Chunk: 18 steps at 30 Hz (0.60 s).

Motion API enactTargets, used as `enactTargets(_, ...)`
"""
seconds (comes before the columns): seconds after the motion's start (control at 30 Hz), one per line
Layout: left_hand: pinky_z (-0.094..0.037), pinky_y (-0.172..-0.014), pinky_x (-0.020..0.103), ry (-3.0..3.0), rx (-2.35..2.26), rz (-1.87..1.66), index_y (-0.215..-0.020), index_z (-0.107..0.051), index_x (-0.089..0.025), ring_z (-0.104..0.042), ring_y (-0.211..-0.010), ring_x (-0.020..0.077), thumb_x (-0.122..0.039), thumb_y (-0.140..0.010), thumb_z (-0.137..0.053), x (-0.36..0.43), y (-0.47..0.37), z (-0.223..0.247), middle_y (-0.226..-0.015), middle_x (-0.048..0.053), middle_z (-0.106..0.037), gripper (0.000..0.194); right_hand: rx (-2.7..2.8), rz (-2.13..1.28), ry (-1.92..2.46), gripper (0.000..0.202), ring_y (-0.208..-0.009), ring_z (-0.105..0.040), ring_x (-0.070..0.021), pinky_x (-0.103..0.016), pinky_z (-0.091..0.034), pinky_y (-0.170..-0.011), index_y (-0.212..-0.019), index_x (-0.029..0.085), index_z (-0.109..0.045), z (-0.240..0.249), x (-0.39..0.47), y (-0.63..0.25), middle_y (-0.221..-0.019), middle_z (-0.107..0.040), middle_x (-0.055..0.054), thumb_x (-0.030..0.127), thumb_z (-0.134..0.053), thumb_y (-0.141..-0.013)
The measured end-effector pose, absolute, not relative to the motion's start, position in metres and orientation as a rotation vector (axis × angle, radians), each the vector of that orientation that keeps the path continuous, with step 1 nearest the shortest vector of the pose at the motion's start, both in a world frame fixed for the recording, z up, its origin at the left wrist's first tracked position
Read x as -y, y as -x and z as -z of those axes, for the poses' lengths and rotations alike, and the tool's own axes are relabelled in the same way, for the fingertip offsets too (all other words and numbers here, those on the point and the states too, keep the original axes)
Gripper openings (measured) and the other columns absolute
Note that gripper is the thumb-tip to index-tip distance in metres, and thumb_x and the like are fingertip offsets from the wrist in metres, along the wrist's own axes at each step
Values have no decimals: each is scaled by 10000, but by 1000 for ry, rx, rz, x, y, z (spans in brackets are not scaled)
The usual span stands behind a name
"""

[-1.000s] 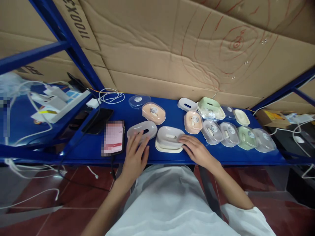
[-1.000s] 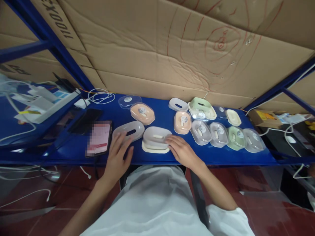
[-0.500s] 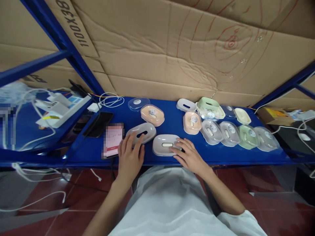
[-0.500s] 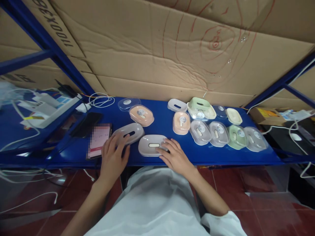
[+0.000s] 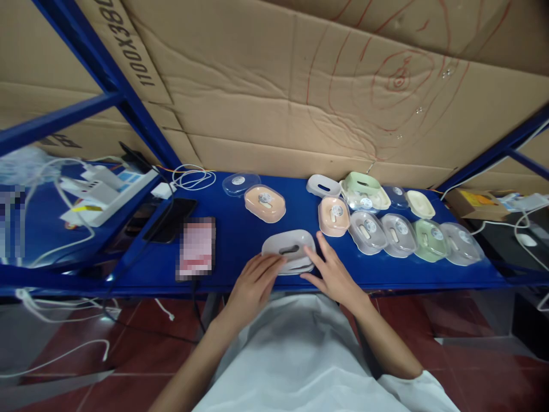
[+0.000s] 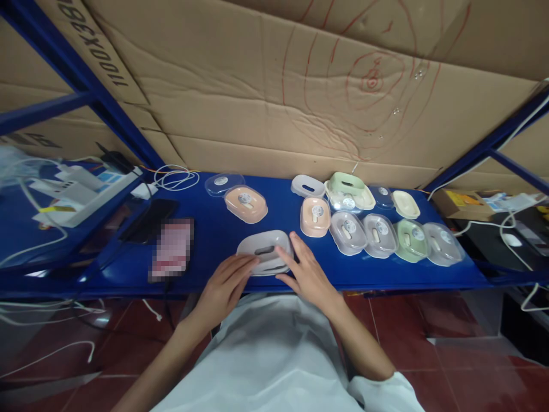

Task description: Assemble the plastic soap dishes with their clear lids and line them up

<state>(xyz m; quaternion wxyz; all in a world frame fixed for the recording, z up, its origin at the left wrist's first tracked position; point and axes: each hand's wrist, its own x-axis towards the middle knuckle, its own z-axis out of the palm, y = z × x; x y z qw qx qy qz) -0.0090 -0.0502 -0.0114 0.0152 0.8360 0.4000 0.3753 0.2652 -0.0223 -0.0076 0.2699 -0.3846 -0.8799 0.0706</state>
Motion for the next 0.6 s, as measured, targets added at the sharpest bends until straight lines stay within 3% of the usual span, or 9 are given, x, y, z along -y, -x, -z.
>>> enactTargets(0.1,-484,-1161,463,-2686,-1249,-1112,-1539,-533,-220,-671,-1294,245,-118,-1051,-579,52,2,13,-1358,108,-742,500,2377,-166,990,664,-1621,-332,-331,-568,-444,-1263,-1654,302,-419,5,20,-267,-1748,-336,-144,342,-676,-1043)
enactTargets(0.23,-437,-1186,465,-2719,-1229,-1065,-1509,-568,-230,-667,-1307,233,-82,-1046,-558,54,-1,13,-1370,95,-744,486,2369,-105,941,468,-1559,-453,-312,-574,-453,-1257,-1498,255,-592,5,19,-270,-1592,-572,-136,365,-671,-1050)
enactTargets(0.33,-425,-1197,453,-2685,-1185,-1077,-1466,-602,-238,-670,-1300,212,-61,-1043,-550,54,1,16,-1365,77,-751,461,2417,-2,918,393,-1504,-527,-295,-567,-438,-1262,-1435,237,-639,6,21,-272,-1482,-671,-121,339,-666,-1056)
enactTargets(0.5,-424,-1218,446,-2678,-1143,-1127,-1440,-624,-252,-679,-1295,197,-74,-1048,-565,52,2,23,-1354,62,-757,435,2494,77,848,400,-1434,-586,-246,-486,-476,-1200,-1485,271,-609,-1,25,-270,-1417,-711,-83,242,-608,-1085)
enactTargets(0.6,-436,-1236,478,-2680,-1200,-1085,-1530,-564,-260,-580,-1455,247,-69,-1045,-544,53,3,23,-1566,126,-606,522,2502,175,943,375,-1333,-633,-274,-477,-496,-1090,-1456,240,-632,-8,22,-265,-1344,-730,-108,292,-620,-1085)
